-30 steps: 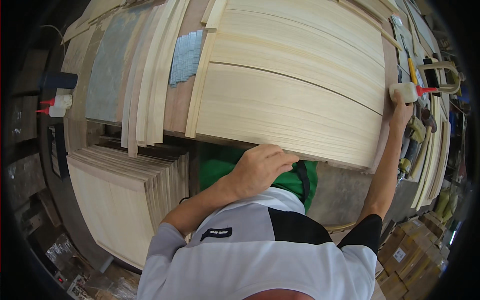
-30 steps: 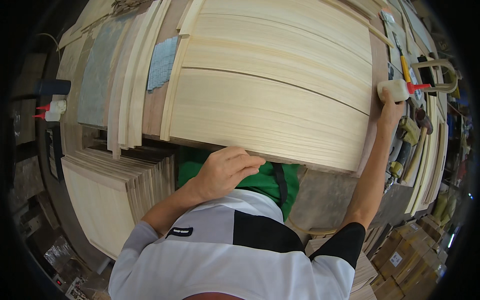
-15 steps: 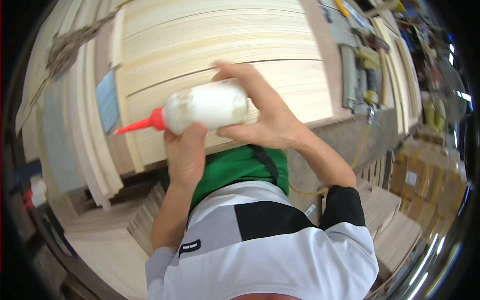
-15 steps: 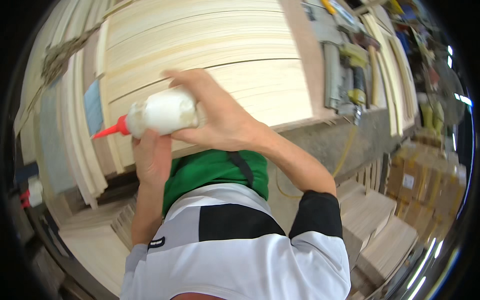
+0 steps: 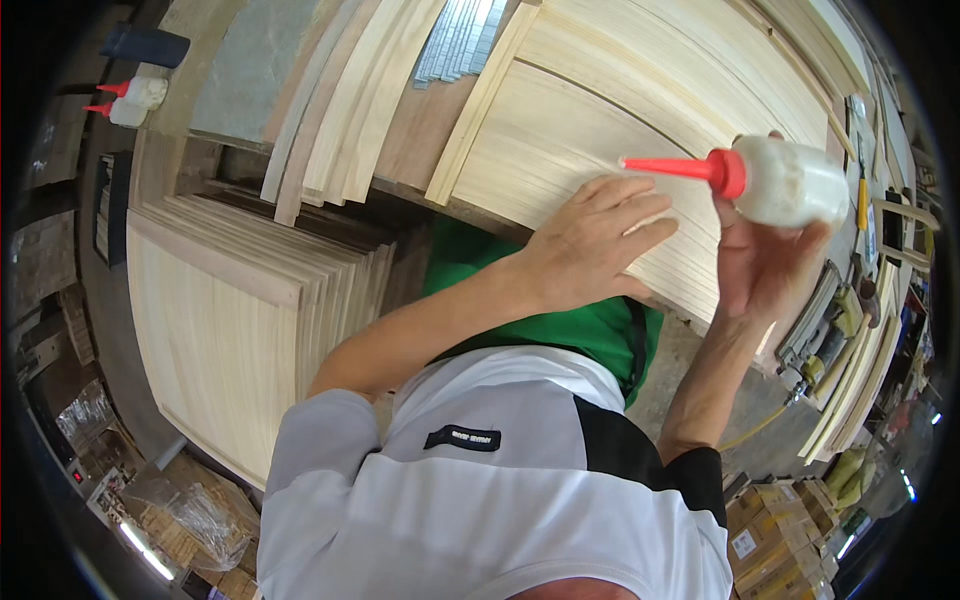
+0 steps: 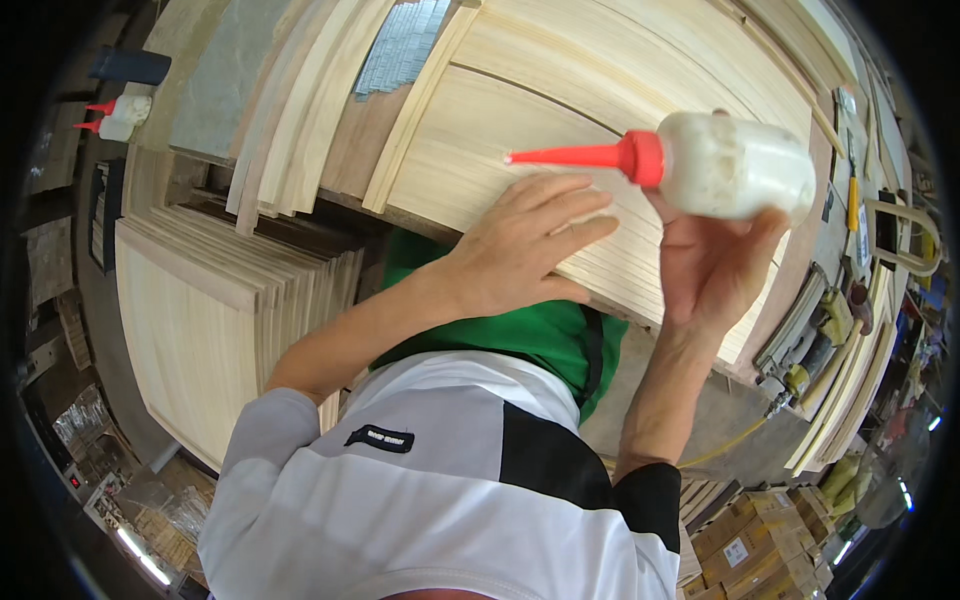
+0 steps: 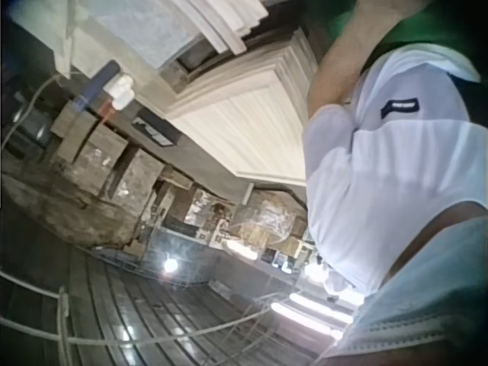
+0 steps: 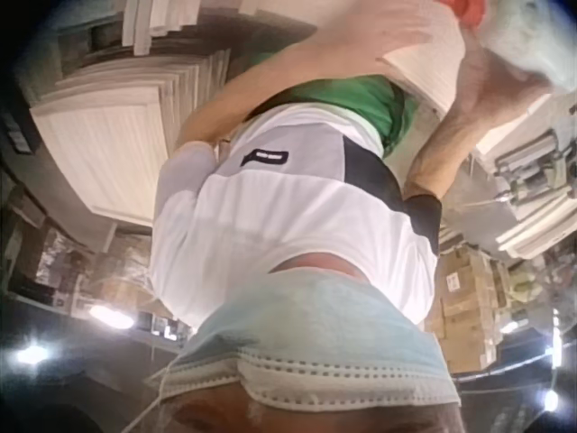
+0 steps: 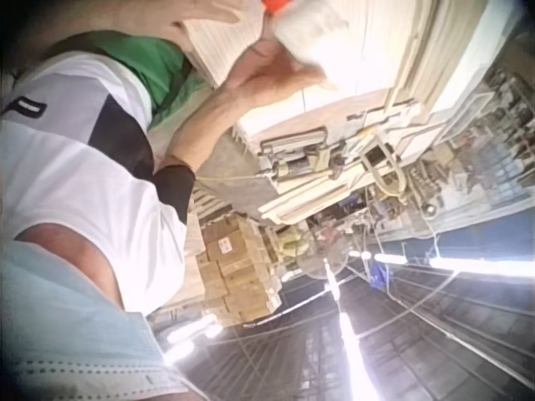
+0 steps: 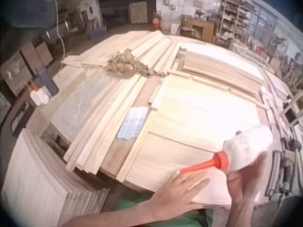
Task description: Assembling wooden furniture panels by applying glue and using a pneumatic stapler.
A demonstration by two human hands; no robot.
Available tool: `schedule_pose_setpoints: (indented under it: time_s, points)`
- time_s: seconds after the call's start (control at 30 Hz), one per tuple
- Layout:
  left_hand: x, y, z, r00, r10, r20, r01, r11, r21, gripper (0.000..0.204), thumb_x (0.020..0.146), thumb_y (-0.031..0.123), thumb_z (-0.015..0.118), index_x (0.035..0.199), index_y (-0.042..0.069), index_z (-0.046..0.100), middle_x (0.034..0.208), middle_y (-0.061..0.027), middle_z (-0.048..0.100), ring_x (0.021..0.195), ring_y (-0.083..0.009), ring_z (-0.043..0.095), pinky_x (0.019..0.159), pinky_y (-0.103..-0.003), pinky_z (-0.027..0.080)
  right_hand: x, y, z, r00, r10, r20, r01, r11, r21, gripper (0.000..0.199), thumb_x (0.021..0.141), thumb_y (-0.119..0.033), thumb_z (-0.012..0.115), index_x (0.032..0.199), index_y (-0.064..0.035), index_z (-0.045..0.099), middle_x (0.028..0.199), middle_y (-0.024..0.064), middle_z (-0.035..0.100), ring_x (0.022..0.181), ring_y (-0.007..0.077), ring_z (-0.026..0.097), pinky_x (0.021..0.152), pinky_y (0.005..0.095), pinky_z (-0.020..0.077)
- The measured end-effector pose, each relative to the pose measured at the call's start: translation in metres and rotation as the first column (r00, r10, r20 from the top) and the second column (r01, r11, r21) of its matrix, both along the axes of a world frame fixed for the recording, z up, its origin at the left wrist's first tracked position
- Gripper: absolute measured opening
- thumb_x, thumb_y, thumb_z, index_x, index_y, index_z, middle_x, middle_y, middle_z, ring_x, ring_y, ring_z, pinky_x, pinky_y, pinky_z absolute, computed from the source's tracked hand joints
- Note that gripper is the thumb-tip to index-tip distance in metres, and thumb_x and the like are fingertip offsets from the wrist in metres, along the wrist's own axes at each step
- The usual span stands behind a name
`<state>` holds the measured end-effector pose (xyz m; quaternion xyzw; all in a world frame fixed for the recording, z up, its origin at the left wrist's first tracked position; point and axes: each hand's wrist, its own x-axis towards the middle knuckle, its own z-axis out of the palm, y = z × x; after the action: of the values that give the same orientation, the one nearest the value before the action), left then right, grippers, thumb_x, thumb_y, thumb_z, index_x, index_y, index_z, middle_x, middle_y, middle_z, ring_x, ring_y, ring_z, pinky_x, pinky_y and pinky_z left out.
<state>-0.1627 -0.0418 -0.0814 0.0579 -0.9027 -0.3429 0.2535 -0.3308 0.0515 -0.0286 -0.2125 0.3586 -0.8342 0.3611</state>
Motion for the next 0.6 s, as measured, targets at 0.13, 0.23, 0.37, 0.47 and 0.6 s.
schedule_pose_setpoints:
  time_s: [0.13, 0.23, 0.37, 0.47, 0.6]
  points:
    - [0.005, -0.008, -0.009, 0.988, -0.085, 0.131, 0.107, 0.979, -0.172, 0.069, 0.062, 0.035, 0.080, 0.122, 0.009, 0.059, 0.135, -0.0070, 0.050, 0.129, -0.0287, 0.040, 0.109, -0.044, 0.031, 0.003, -0.018, 0.005, 0.987, 0.137, -0.078, -0.122, 0.977, 0.175, 0.078, 0.084, -0.032, 0.071, 0.143, -0.0051, 0.028, 0.142, 0.0233, 0.038, 0.130, 0.0378, 0.043, 0.101, 0.0551, 0.0447]
    - [0.006, -0.011, -0.017, 0.989, -0.068, 0.130, 0.095, 0.971, -0.218, 0.066, 0.064, 0.037, 0.078, 0.122, 0.011, 0.059, 0.136, -0.0049, 0.049, 0.133, -0.0266, 0.038, 0.110, -0.043, 0.030, 0.015, -0.033, 0.005, 0.969, 0.166, -0.184, -0.125, 0.968, 0.216, 0.066, 0.083, -0.023, 0.072, 0.134, 0.0019, 0.040, 0.129, 0.0178, 0.052, 0.117, 0.0313, 0.054, 0.097, 0.0503, 0.0472]
    - [0.009, -0.012, -0.022, 0.991, -0.045, 0.128, 0.071, 0.976, -0.205, 0.063, 0.067, 0.038, 0.077, 0.122, 0.013, 0.060, 0.136, -0.0034, 0.049, 0.134, -0.0232, 0.037, 0.111, -0.042, 0.030, 0.025, -0.049, 0.007, 0.965, 0.211, -0.154, -0.165, 0.950, 0.266, 0.067, 0.077, -0.018, 0.078, 0.130, 0.0038, 0.043, 0.121, 0.0137, 0.056, 0.110, 0.0265, 0.057, 0.095, 0.0456, 0.0473]
    - [0.009, -0.011, -0.024, 0.994, -0.034, 0.102, 0.053, 0.981, -0.189, 0.061, 0.066, 0.037, 0.077, 0.121, 0.013, 0.060, 0.135, -0.0032, 0.050, 0.133, -0.0224, 0.038, 0.110, -0.041, 0.030, 0.032, -0.058, 0.007, 0.963, 0.232, -0.140, -0.184, 0.940, 0.288, 0.066, 0.075, -0.014, 0.078, 0.129, 0.0043, 0.045, 0.117, 0.0128, 0.057, 0.108, 0.0240, 0.057, 0.094, 0.0409, 0.0462]
    - [0.007, -0.014, -0.021, 1.000, -0.015, 0.007, 0.016, 0.981, -0.192, 0.052, 0.066, 0.036, 0.078, 0.107, 0.009, 0.064, 0.123, -0.0053, 0.058, 0.125, -0.0258, 0.045, 0.107, -0.041, 0.033, 0.044, -0.068, 0.005, 0.937, 0.315, -0.152, -0.251, 0.908, 0.336, 0.064, 0.073, -0.010, 0.079, 0.126, 0.0043, 0.047, 0.114, 0.0125, 0.059, 0.106, 0.0220, 0.057, 0.092, 0.0360, 0.0463]
